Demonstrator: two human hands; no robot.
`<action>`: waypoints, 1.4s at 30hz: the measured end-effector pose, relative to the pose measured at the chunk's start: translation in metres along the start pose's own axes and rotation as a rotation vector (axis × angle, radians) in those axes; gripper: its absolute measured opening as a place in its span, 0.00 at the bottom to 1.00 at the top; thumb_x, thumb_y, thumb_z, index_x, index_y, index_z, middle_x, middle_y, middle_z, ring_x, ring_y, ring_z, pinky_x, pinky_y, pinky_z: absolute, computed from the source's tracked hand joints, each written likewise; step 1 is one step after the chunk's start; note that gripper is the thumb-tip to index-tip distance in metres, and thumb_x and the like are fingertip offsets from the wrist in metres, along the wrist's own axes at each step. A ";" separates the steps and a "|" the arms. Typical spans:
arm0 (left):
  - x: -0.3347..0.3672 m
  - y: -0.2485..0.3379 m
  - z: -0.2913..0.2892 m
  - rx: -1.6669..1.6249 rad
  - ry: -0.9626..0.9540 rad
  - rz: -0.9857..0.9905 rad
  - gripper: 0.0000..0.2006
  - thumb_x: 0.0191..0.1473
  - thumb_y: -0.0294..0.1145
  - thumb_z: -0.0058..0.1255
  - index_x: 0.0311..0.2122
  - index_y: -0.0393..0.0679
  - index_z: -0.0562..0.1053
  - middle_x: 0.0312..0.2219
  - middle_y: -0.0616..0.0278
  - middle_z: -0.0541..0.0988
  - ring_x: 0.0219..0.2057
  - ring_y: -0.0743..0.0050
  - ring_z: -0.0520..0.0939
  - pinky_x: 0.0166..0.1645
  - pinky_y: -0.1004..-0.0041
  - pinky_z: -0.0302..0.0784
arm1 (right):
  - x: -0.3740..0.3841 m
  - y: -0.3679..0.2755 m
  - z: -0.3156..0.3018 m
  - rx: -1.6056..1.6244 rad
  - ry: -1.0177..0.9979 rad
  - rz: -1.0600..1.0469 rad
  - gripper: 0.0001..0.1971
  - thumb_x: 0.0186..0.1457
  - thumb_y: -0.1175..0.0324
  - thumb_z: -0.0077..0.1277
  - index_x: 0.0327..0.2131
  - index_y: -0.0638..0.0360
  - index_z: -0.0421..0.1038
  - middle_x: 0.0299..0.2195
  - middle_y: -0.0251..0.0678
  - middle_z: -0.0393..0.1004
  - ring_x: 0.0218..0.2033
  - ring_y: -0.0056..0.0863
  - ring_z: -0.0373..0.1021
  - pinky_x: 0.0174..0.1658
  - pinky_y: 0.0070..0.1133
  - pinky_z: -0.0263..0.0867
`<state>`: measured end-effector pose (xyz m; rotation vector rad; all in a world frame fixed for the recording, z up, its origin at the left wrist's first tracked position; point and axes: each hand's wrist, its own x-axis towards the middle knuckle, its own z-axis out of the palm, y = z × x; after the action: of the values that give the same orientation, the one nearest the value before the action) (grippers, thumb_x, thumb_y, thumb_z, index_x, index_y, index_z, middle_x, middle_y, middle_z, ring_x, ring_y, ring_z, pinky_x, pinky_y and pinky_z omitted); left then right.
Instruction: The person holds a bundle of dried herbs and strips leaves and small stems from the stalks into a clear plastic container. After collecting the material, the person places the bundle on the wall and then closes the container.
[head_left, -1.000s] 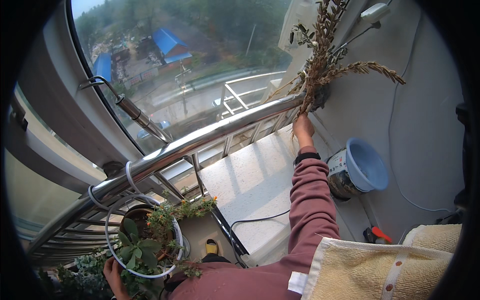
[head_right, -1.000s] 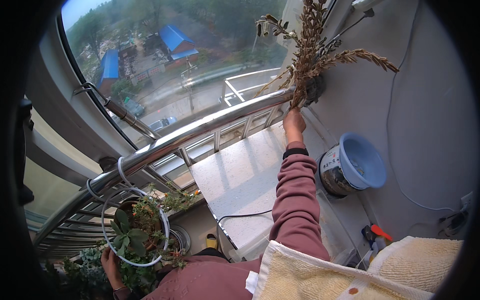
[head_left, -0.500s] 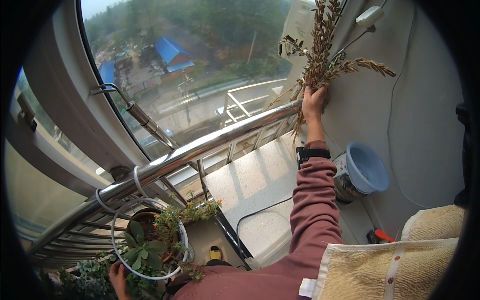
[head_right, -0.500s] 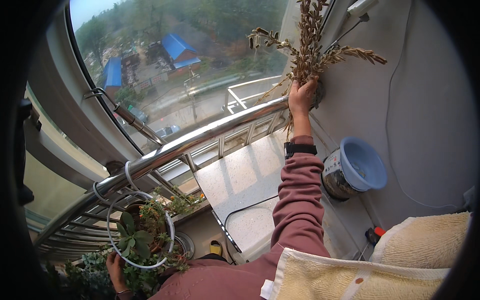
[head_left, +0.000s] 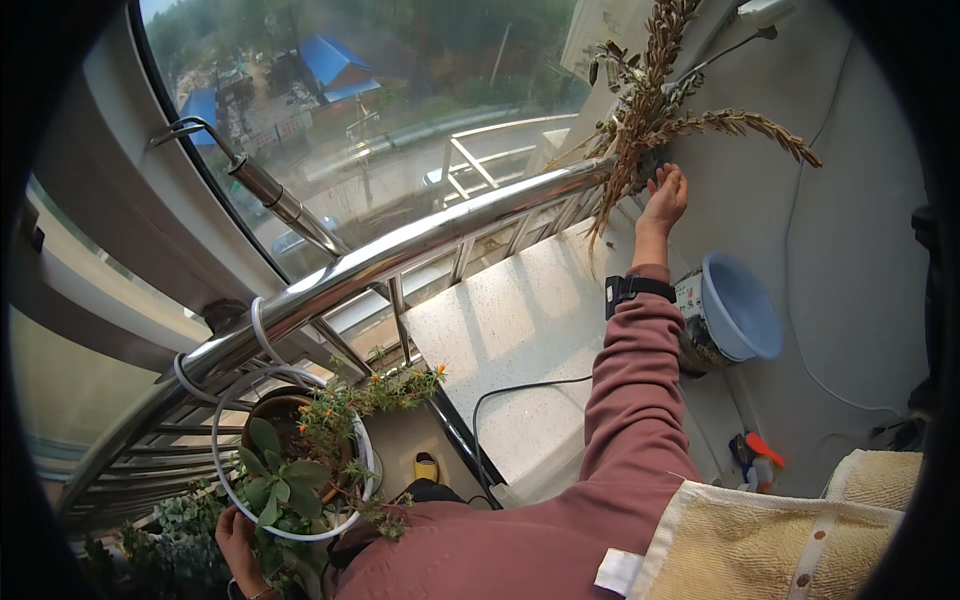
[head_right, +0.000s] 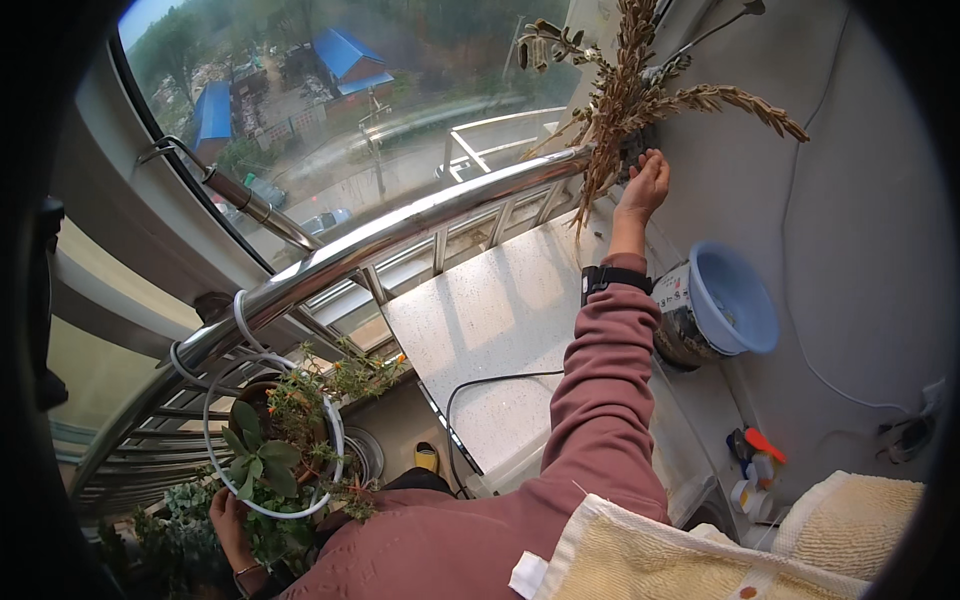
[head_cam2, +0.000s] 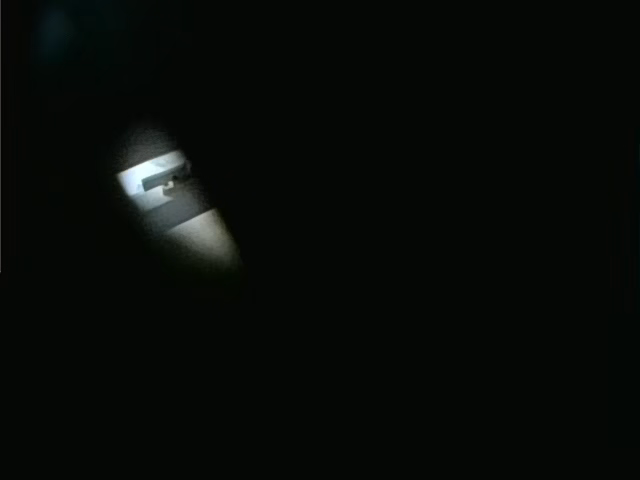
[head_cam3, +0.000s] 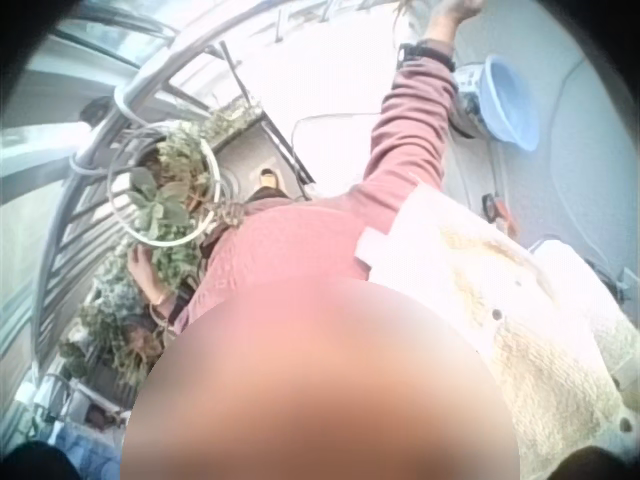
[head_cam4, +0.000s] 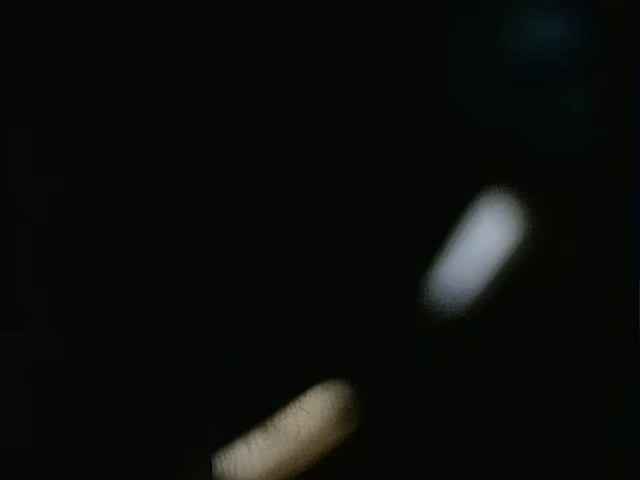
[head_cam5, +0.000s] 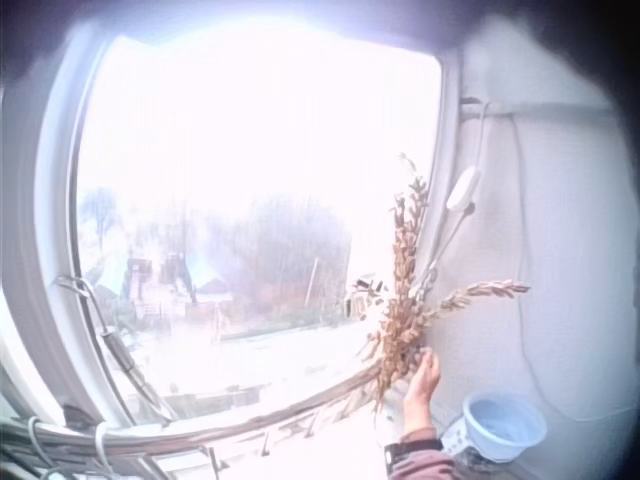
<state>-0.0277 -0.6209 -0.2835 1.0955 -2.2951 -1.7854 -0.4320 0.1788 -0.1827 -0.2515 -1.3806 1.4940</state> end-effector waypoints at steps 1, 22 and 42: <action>0.000 0.002 0.001 -0.015 -0.008 -0.005 0.09 0.61 0.31 0.47 0.41 0.37 0.74 0.23 0.70 0.74 0.21 0.87 0.68 0.26 0.80 0.61 | 0.010 0.015 -0.018 -0.279 0.093 0.123 0.22 0.61 0.62 0.47 0.55 0.63 0.64 0.41 0.43 0.76 0.43 0.36 0.72 0.46 0.24 0.66; 0.009 0.008 0.012 0.046 -0.022 0.013 0.11 0.59 0.31 0.51 0.42 0.34 0.73 0.30 0.64 0.78 0.31 0.80 0.78 0.35 0.78 0.74 | -0.057 0.097 -0.079 -1.714 -0.645 0.254 0.13 0.55 0.73 0.44 0.42 0.61 0.74 0.44 0.54 0.75 0.46 0.51 0.72 0.48 0.36 0.70; 0.059 -0.079 -0.090 -0.293 -0.307 0.102 0.09 0.61 0.28 0.48 0.43 0.36 0.73 0.32 0.63 0.78 0.27 0.83 0.75 0.31 0.83 0.69 | -0.173 -0.187 -0.031 -0.105 -0.475 0.832 0.06 0.60 0.74 0.50 0.39 0.66 0.72 0.29 0.34 0.74 0.29 0.22 0.73 0.39 0.21 0.77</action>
<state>0.0065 -0.7352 -0.3438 0.6878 -2.0883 -2.2879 -0.2349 0.0275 -0.1183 -0.6226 -1.8556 2.2646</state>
